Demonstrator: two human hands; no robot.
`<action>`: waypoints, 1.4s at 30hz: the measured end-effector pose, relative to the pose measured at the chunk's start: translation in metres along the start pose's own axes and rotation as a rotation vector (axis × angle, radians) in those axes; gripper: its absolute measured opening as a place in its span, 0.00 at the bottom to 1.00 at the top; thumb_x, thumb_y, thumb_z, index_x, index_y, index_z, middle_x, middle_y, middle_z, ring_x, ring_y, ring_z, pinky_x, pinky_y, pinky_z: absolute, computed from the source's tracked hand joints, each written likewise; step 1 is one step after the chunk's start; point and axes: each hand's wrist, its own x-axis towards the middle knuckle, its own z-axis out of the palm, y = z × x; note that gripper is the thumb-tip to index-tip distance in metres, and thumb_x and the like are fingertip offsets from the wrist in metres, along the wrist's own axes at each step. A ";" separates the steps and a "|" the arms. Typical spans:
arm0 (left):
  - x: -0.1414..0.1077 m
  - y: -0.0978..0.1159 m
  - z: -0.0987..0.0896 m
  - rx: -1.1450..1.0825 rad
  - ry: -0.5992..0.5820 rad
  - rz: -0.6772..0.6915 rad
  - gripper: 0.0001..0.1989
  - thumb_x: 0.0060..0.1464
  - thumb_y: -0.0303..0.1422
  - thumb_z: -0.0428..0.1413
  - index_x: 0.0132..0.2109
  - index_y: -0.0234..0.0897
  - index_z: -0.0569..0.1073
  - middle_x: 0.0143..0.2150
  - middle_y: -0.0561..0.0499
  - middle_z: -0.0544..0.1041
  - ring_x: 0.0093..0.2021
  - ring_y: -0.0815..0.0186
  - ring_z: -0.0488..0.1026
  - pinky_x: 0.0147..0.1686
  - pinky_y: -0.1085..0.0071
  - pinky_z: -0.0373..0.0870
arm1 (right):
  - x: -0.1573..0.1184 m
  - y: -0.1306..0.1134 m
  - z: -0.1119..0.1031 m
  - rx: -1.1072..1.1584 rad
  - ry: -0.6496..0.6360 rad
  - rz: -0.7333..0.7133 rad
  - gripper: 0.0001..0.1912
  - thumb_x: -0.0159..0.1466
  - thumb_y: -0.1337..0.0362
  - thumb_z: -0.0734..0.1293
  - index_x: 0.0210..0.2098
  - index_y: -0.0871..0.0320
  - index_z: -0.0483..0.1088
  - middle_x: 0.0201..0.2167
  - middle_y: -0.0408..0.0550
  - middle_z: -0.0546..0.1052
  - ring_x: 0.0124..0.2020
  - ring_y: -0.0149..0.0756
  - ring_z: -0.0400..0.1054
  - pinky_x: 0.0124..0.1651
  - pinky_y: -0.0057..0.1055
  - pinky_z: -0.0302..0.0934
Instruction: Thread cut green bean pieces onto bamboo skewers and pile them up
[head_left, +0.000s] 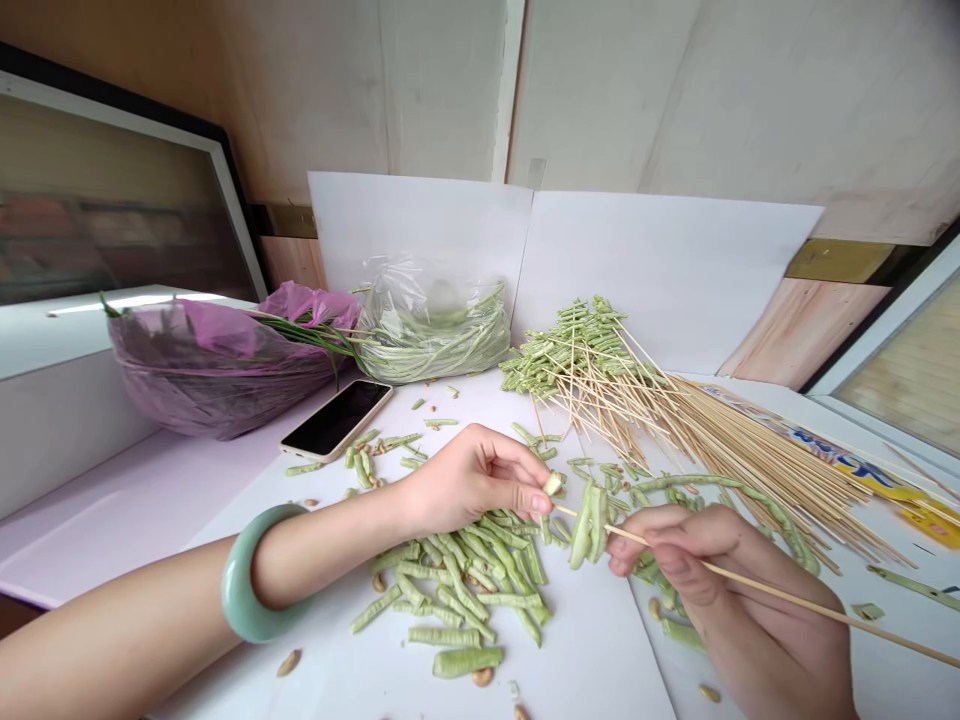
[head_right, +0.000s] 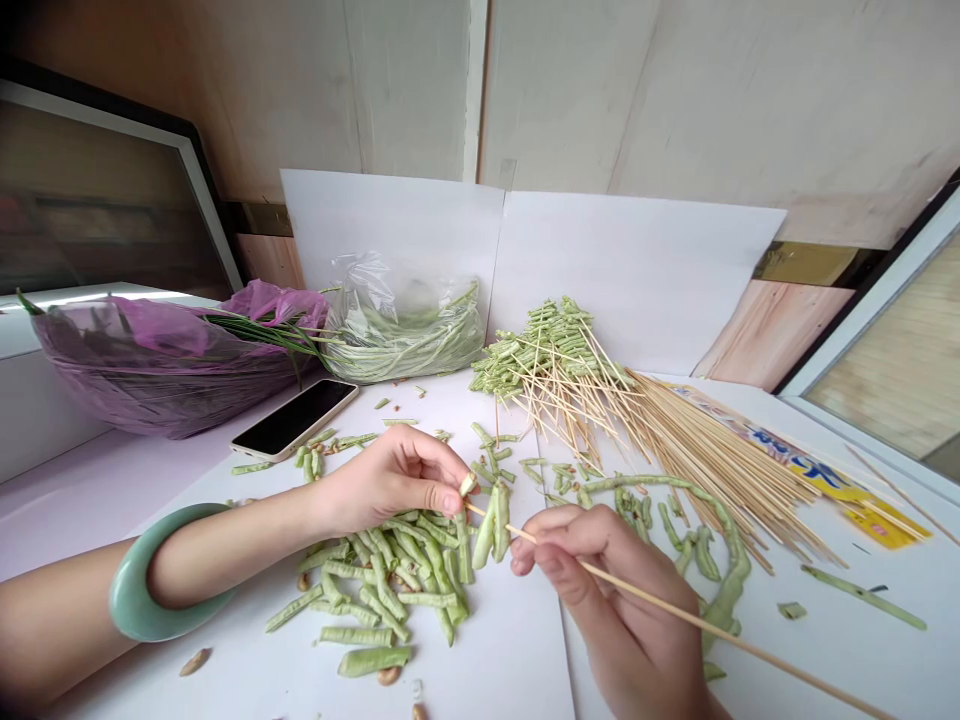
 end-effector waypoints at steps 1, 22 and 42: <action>-0.001 -0.001 0.000 0.002 -0.011 -0.006 0.12 0.35 0.30 0.70 0.29 0.30 0.79 0.24 0.52 0.79 0.26 0.70 0.75 0.32 0.74 0.72 | 0.001 0.000 0.000 -0.017 -0.024 -0.007 0.08 0.68 0.66 0.63 0.31 0.55 0.69 0.27 0.45 0.76 0.32 0.38 0.73 0.32 0.28 0.70; -0.001 0.010 -0.022 1.452 -0.094 0.129 0.16 0.49 0.21 0.54 0.42 0.38 0.79 0.44 0.43 0.75 0.48 0.56 0.69 0.47 0.64 0.67 | -0.005 0.014 -0.008 0.085 0.083 0.083 0.09 0.69 0.65 0.62 0.32 0.54 0.70 0.28 0.47 0.73 0.31 0.39 0.70 0.32 0.34 0.69; 0.009 0.007 -0.023 0.858 0.030 0.252 0.03 0.53 0.28 0.58 0.33 0.31 0.76 0.30 0.49 0.77 0.31 0.68 0.71 0.35 0.73 0.66 | -0.008 0.015 -0.009 0.052 0.102 0.070 0.08 0.70 0.66 0.61 0.35 0.53 0.70 0.30 0.48 0.74 0.33 0.39 0.70 0.35 0.35 0.69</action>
